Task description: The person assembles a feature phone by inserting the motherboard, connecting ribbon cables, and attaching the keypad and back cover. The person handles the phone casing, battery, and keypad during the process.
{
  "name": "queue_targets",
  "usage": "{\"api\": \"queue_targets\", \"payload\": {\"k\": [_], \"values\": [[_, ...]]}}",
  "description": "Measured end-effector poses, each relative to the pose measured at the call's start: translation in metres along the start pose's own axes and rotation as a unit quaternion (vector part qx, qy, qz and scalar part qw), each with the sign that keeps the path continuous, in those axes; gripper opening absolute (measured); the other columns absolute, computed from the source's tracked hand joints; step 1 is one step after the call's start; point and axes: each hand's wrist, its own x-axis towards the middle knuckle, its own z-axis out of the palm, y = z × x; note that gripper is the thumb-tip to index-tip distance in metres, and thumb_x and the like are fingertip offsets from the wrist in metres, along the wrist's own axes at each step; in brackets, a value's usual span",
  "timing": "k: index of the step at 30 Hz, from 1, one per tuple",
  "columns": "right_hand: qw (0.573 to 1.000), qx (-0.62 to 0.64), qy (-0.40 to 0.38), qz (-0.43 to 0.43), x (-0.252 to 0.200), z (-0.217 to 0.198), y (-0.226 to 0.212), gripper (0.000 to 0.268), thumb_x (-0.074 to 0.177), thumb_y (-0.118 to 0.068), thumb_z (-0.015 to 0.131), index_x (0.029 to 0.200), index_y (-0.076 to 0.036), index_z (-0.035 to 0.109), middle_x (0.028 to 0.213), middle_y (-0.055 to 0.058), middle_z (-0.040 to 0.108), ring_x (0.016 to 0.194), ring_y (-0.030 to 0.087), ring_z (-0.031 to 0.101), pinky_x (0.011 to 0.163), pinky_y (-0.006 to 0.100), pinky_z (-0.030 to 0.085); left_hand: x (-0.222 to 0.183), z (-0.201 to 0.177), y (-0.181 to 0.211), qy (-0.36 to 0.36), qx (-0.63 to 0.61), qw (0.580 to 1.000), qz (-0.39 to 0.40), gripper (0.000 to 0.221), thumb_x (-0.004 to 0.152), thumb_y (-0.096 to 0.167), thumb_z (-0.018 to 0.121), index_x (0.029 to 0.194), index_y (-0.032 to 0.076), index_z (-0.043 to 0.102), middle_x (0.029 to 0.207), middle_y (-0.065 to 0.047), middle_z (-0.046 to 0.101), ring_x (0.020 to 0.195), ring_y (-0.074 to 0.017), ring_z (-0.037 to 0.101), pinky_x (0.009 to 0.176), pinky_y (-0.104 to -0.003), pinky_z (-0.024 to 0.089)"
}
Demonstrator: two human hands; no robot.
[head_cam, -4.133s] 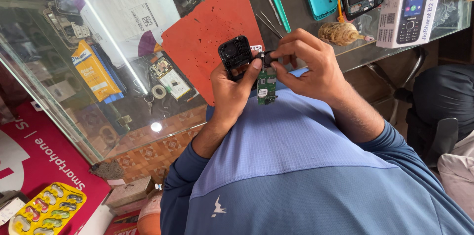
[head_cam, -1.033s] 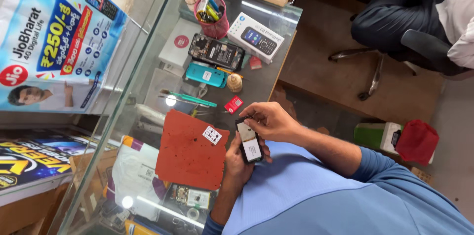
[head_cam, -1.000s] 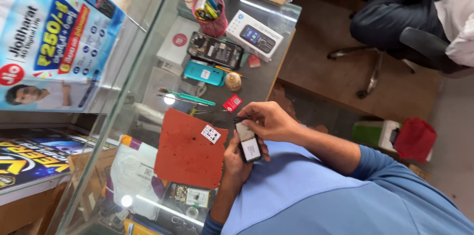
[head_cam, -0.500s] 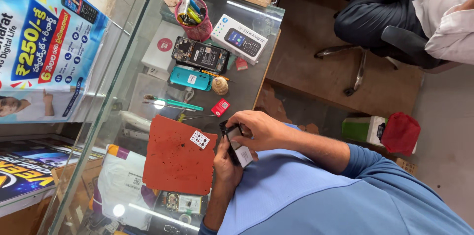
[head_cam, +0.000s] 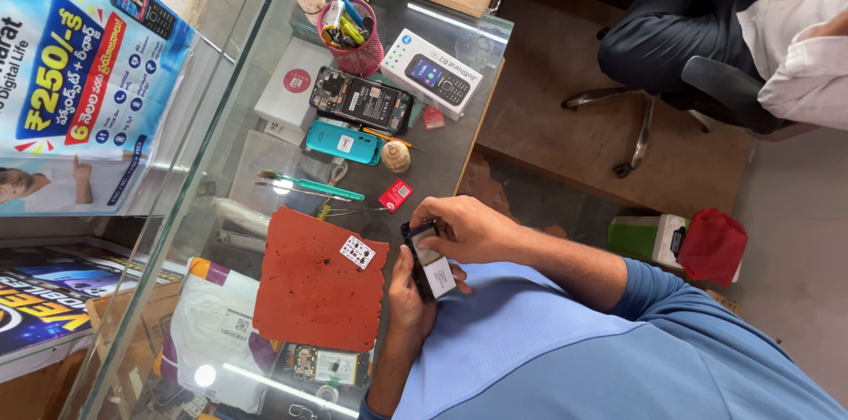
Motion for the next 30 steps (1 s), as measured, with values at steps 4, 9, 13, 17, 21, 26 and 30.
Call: {"api": "queue_targets", "payload": {"k": [4,9,13,17,21,26,30], "values": [[0.999,0.005,0.028,-0.020,0.004,0.000,0.001,0.027,0.088,-0.012,0.075,0.112,-0.005,0.066,0.095,0.011,0.072,0.070,0.022,0.074,0.063,0.035,0.058,0.000,0.002,0.001,0.008,-0.008,1.000,0.019,0.054,0.111,0.044,0.028,0.126,-0.001,0.053,0.107,-0.020,0.066,0.089,-0.0327,0.073,0.068,-0.050,0.064],[0.975,-0.118,0.079,-0.171,0.003,0.006,-0.005,0.021,0.088,-0.007,0.076,0.105,-0.005,0.065,0.136,0.022,0.058,0.091,0.031,0.070,0.076,0.039,0.058,-0.002,0.007,0.004,0.011,-0.035,0.997,0.073,0.045,0.110,0.039,0.035,0.132,0.003,0.051,0.114,-0.018,0.068,0.093,-0.0329,0.073,0.069,-0.052,0.063],[0.951,-0.123,0.077,-0.274,0.011,0.007,-0.011,0.030,0.078,-0.002,0.076,0.107,-0.006,0.069,0.135,0.018,0.057,0.108,0.031,0.066,0.087,0.041,0.059,-0.007,-0.004,-0.004,0.112,-0.097,0.983,0.106,0.052,0.109,0.039,0.036,0.144,0.003,0.049,0.125,-0.012,0.068,0.110,-0.0249,0.068,0.092,-0.042,0.058],[0.933,-0.106,0.024,-0.342,0.016,0.006,-0.020,0.040,0.078,-0.013,0.087,0.111,0.000,0.069,0.129,0.018,0.058,0.115,0.039,0.062,0.093,0.046,0.056,-0.012,-0.011,-0.011,0.069,-0.077,0.978,0.182,0.054,0.115,0.043,0.041,0.144,-0.001,0.049,0.125,-0.013,0.066,0.113,-0.0245,0.066,0.100,-0.037,0.055],[0.939,-0.041,-0.020,-0.340,0.023,0.010,-0.022,0.034,0.078,-0.006,0.083,0.108,-0.001,0.069,0.122,0.017,0.061,0.108,0.035,0.064,0.090,0.044,0.055,-0.022,0.000,-0.003,0.086,-0.007,0.975,0.203,0.047,0.112,0.033,0.050,0.144,-0.001,0.046,0.117,-0.017,0.066,0.106,-0.0232,0.067,0.089,-0.036,0.058],[0.970,-0.017,0.008,-0.243,0.037,0.014,-0.022,0.025,0.092,0.006,0.071,0.117,0.001,0.067,0.119,0.013,0.066,0.099,0.022,0.071,0.084,0.032,0.059,-0.029,0.015,0.010,0.095,0.040,0.967,0.233,0.044,0.106,0.019,0.058,0.142,-0.002,0.044,0.108,-0.017,0.064,0.087,-0.0243,0.070,0.069,-0.040,0.063],[0.976,0.001,-0.073,-0.207,0.053,0.016,-0.020,0.030,0.091,0.007,0.072,0.121,0.004,0.068,0.113,0.014,0.065,0.088,0.016,0.069,0.077,0.029,0.058,-0.033,0.019,0.014,0.110,0.093,0.953,0.265,0.048,0.106,0.021,0.060,0.144,-0.003,0.043,0.113,-0.017,0.062,0.093,-0.0234,0.068,0.072,-0.041,0.063]]}}
